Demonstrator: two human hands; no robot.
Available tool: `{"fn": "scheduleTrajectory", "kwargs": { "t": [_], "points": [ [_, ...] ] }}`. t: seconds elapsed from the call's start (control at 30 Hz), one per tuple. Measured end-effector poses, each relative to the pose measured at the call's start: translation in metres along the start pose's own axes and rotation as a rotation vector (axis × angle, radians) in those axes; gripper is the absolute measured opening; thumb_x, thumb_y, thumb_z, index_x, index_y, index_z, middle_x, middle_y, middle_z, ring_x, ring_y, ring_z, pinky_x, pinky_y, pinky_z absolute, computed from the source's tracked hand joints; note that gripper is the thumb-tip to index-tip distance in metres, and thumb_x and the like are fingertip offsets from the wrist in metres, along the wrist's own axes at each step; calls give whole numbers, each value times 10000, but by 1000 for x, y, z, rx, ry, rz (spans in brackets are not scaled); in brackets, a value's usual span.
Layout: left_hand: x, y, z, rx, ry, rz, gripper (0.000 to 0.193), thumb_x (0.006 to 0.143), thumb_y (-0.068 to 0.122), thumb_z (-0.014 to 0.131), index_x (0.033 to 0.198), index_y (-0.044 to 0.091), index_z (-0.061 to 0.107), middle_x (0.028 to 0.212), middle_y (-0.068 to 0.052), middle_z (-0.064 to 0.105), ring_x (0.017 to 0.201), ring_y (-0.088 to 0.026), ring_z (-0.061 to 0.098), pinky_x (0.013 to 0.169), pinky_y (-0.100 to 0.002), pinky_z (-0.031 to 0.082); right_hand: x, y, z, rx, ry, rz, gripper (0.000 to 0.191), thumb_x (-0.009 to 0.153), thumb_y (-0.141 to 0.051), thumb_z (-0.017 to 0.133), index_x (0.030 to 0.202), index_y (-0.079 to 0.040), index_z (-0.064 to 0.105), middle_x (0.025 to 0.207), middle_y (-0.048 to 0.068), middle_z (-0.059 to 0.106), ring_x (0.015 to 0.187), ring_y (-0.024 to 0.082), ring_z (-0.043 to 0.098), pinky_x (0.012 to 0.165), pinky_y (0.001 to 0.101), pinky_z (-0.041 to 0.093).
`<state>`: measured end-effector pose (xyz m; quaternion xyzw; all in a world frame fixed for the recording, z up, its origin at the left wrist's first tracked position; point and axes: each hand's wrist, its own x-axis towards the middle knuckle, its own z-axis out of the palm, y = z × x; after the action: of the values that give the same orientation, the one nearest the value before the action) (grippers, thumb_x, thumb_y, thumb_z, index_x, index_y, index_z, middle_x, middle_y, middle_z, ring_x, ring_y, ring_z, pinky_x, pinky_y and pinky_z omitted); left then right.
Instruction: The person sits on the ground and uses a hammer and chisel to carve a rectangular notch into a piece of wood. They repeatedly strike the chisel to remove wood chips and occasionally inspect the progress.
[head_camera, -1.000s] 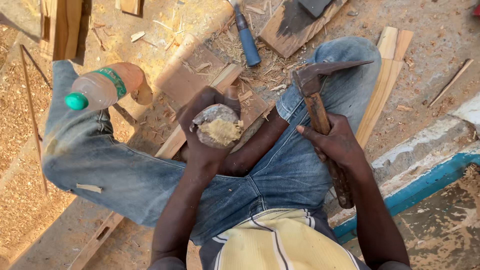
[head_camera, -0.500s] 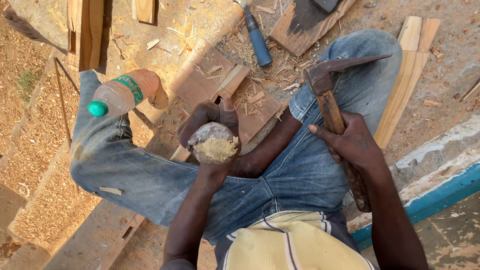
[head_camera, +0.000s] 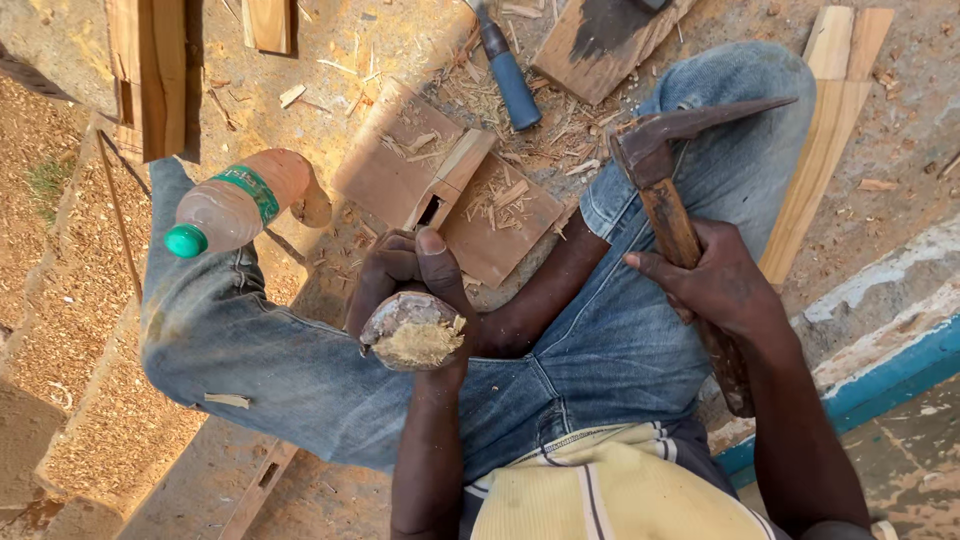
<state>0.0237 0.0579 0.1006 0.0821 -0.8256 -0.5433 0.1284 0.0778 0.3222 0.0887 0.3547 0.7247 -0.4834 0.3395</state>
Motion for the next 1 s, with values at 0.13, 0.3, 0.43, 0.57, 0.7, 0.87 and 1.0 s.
{"fn": "scheduleTrajectory", "kwargs": {
  "t": [0.13, 0.3, 0.43, 0.57, 0.7, 0.87, 1.0],
  "points": [
    [14, -5, -44, -437, -213, 256, 317, 971, 6, 669, 763, 76, 440, 658, -36, 533, 609, -173, 559, 622, -322, 531, 2, -1, 2, 10, -1, -45, 329, 821, -214, 841, 785, -10, 586, 535, 51, 553, 415, 127, 498, 371, 340, 388],
    [16, 8, -21, -557, -14, 72, 267, 993, 108, 646, 795, 56, 474, 693, -71, 551, 658, -201, 556, 723, -368, 557, 2, -9, 0, -31, -23, 4, 317, 822, -213, 843, 797, -24, 590, 528, 62, 532, 408, 140, 484, 366, 345, 385],
    [26, 41, 39, 75, 57, 152, 326, 987, 70, 762, 759, 70, 528, 697, -47, 556, 636, -159, 499, 594, -321, 421, 0, -5, 0, 33, -12, -17, 315, 829, -210, 829, 806, -22, 577, 538, 56, 523, 405, 140, 473, 362, 340, 372],
    [37, 107, 17, -373, 15, 189, 310, 1059, 148, 690, 811, 85, 513, 675, -22, 585, 564, -139, 558, 585, -289, 475, 3, 5, -1, 13, -31, -79, 330, 832, -222, 829, 799, -24, 568, 533, 49, 546, 396, 136, 511, 356, 330, 403],
    [69, 110, -24, -720, 35, 62, 317, 1107, 165, 700, 938, 85, 444, 615, -33, 497, 501, -131, 477, 527, -284, 441, 6, 13, -4, 59, -39, -101, 340, 832, -231, 836, 802, -32, 561, 531, 42, 526, 398, 124, 487, 355, 322, 391],
    [134, 31, -5, -180, -71, 538, 237, 1000, 76, 787, 1000, 65, 551, 738, -83, 589, 630, -193, 612, 585, -336, 455, 3, 12, -4, 88, -62, -110, 319, 831, -222, 831, 803, -27, 580, 524, 42, 524, 383, 125, 475, 345, 324, 374],
    [196, -16, 86, 373, -265, 424, 328, 892, 289, 817, 767, 42, 642, 614, -109, 623, 525, -246, 592, 555, -434, 485, 4, 7, -4, 97, -75, -124, 312, 824, -204, 834, 808, -18, 584, 511, 42, 513, 365, 133, 471, 333, 332, 371]
  ]
}}
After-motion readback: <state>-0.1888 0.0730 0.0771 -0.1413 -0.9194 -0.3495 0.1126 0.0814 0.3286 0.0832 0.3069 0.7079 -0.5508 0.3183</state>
